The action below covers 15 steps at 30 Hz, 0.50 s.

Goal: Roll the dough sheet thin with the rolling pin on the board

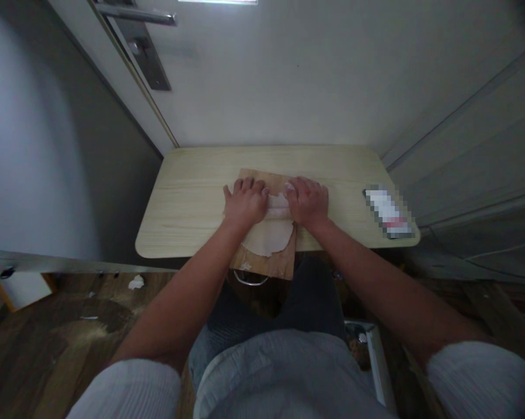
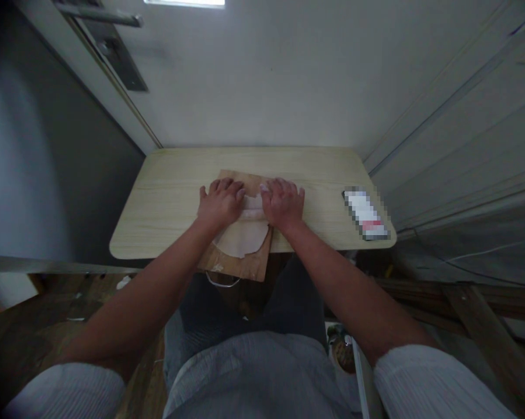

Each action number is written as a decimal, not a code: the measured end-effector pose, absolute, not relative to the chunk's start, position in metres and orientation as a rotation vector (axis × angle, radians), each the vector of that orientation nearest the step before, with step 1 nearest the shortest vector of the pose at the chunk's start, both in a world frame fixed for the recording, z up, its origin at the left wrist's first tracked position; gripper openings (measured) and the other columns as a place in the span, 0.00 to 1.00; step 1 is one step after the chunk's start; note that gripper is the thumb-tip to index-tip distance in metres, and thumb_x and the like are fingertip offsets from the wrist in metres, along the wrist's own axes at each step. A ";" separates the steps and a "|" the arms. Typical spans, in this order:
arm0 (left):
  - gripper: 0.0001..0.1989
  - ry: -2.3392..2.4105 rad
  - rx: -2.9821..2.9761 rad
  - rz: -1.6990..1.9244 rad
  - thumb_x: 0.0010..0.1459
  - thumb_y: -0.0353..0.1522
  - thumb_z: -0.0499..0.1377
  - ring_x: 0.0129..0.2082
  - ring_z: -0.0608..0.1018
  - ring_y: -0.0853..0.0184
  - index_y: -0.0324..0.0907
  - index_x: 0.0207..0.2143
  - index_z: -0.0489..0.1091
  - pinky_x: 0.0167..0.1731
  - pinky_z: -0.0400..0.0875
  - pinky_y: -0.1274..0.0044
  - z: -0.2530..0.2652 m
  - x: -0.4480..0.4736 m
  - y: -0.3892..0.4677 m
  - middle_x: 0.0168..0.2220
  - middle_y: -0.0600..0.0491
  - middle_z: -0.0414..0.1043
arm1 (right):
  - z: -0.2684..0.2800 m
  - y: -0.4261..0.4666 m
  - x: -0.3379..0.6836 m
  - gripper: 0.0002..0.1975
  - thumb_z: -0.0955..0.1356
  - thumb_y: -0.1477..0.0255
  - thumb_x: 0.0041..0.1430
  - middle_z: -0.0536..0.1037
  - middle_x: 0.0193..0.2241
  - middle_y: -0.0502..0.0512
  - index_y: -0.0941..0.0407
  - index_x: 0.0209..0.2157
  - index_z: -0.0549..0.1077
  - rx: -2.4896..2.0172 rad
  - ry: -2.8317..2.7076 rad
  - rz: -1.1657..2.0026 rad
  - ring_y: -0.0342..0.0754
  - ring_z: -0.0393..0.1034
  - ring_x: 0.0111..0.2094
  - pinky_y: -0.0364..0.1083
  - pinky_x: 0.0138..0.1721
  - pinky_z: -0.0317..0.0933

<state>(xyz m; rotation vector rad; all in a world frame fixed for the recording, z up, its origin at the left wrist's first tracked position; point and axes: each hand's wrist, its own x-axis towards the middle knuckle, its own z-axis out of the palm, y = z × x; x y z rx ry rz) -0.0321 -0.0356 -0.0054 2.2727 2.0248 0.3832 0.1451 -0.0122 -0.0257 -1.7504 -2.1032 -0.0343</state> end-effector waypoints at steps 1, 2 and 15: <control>0.24 2.028 2.271 0.381 0.70 0.43 0.38 0.62 0.62 0.49 0.52 0.58 0.65 0.59 0.52 0.44 -0.005 -0.032 -0.035 0.62 0.45 0.63 | -0.026 -0.013 0.145 0.26 0.52 0.58 0.71 0.73 0.56 0.61 0.53 0.54 0.73 -1.754 -2.101 -0.044 0.58 0.64 0.54 0.57 0.53 0.49; 0.24 2.033 2.268 0.380 0.70 0.43 0.38 0.62 0.62 0.49 0.52 0.58 0.65 0.59 0.52 0.44 -0.005 -0.032 -0.034 0.62 0.45 0.63 | -0.026 -0.013 0.144 0.26 0.52 0.58 0.71 0.73 0.56 0.61 0.53 0.54 0.73 -1.755 -2.099 -0.053 0.58 0.64 0.54 0.58 0.54 0.48; 0.28 2.171 2.262 0.412 0.70 0.42 0.36 0.56 0.68 0.50 0.41 0.50 0.71 0.56 0.56 0.54 0.004 -0.030 -0.023 0.54 0.39 0.71 | -0.021 0.002 0.139 0.26 0.53 0.55 0.70 0.76 0.49 0.62 0.52 0.50 0.75 -1.791 -2.129 -0.030 0.59 0.65 0.50 0.57 0.49 0.53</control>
